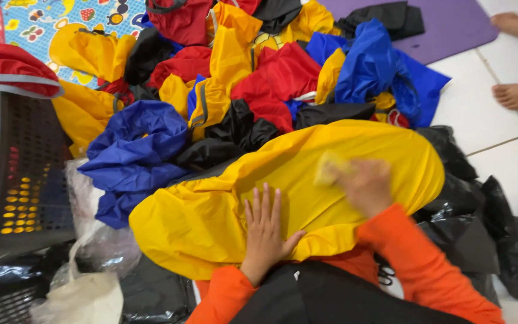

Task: The person trims a black elastic band attached to a yellow garment using scissors. After cutting, they wipe the surface of the yellow garment with a small yellow sponge. The person then picks up a red garment from a pile of colorful clothes and wipes it with the sponge as well.

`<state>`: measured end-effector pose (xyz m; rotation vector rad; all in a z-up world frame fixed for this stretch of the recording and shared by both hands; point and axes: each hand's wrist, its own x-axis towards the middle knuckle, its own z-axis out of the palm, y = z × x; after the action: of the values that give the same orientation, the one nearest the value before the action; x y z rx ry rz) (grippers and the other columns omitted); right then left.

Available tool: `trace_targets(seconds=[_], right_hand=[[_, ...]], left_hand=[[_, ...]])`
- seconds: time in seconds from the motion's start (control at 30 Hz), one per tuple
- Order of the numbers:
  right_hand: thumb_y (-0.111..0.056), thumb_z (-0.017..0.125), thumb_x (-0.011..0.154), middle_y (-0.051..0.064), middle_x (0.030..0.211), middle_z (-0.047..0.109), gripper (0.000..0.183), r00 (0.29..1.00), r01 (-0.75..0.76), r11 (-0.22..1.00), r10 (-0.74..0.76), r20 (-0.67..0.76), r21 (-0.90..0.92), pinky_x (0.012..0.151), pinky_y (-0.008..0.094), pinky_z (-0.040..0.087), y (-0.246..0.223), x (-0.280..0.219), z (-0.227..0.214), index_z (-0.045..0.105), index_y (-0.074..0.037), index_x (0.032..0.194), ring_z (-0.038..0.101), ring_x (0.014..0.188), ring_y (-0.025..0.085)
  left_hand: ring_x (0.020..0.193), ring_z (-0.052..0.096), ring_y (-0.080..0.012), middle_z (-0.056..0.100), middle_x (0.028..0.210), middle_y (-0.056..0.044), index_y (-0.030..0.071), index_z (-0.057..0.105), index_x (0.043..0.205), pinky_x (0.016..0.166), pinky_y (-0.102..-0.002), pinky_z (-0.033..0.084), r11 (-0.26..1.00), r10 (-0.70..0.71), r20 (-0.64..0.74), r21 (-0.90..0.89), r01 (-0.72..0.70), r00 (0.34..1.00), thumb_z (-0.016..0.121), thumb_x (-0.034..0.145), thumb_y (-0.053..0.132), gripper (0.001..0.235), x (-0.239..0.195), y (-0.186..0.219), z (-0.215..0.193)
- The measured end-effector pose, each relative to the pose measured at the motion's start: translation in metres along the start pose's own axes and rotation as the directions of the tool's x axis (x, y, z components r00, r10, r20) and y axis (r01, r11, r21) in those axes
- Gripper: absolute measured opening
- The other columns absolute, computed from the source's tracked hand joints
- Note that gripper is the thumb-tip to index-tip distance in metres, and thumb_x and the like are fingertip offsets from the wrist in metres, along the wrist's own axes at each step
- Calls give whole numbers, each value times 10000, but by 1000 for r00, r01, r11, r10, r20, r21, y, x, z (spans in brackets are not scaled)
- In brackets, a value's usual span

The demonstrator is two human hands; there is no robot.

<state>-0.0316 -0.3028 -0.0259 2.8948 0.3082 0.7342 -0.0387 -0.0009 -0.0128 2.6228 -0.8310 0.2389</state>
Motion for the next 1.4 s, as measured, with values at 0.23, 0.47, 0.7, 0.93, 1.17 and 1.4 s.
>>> trace_targets(seconds=[0.23, 0.47, 0.7, 0.93, 1.17, 1.4], right_hand=[[-307, 623, 989, 97, 959, 570, 497, 958, -282, 930, 262, -113, -234, 598, 476, 410, 31, 38, -28, 638, -341, 1484, 530, 740, 338], [-158, 709, 818, 44, 1087, 631, 494, 969, 238, 876, -243, -43, 420, 754, 459, 401, -98, 30, -17, 641, -347, 1269, 535, 861, 258], [-317, 629, 943, 34, 1105, 623, 382, 950, -293, 951, 301, 85, -97, 801, 520, 397, 16, 49, 34, 682, -453, 1296, 558, 920, 324], [-154, 608, 1015, 46, 779, 596, 221, 934, 353, 696, -221, -282, 625, 528, 460, 417, -103, 99, -64, 726, -238, 1181, 555, 591, 273], [-244, 596, 923, -55, 1057, 636, 460, 950, 307, 911, -310, -34, 277, 821, 501, 374, -73, 110, 63, 644, -453, 1330, 579, 921, 233], [-229, 640, 944, 66, 1066, 561, 379, 982, 131, 916, -67, -178, 379, 687, 484, 436, -93, 132, 15, 714, -332, 1301, 540, 886, 336]], left_hand=[[1563, 107, -531, 107, 1681, -318, 16, 176, 1614, 1263, -654, 118, 998, 29, -85, -45, -33, 996, 666, 880, 715, 1125, -9, -1, 0], [1567, 52, -569, 29, 1667, -370, 116, 30, 1663, 1264, -736, 115, 992, 89, -296, -57, -110, 951, 722, 906, 648, 1156, -22, -8, 29], [1583, 79, -526, 24, 1678, -333, 181, 33, 1668, 1265, -744, 160, 993, 71, -332, -70, -100, 941, 764, 892, 656, 1167, -21, -9, 26], [1518, 109, -639, 27, 1665, -330, 100, 27, 1668, 1192, -801, 280, 996, 81, -501, 77, -49, 862, 788, 895, 684, 1232, -29, -2, 31], [1537, 48, -612, 4, 1676, -304, 163, 4, 1673, 1180, -842, 233, 999, 27, -502, 46, -4, 865, 809, 867, 693, 1256, -39, -8, 45], [1520, 104, -607, 56, 1667, -204, 141, 161, 1627, 1142, -847, 267, 999, 52, -591, 33, -40, 805, 806, 849, 591, 1107, -22, -3, 46]])
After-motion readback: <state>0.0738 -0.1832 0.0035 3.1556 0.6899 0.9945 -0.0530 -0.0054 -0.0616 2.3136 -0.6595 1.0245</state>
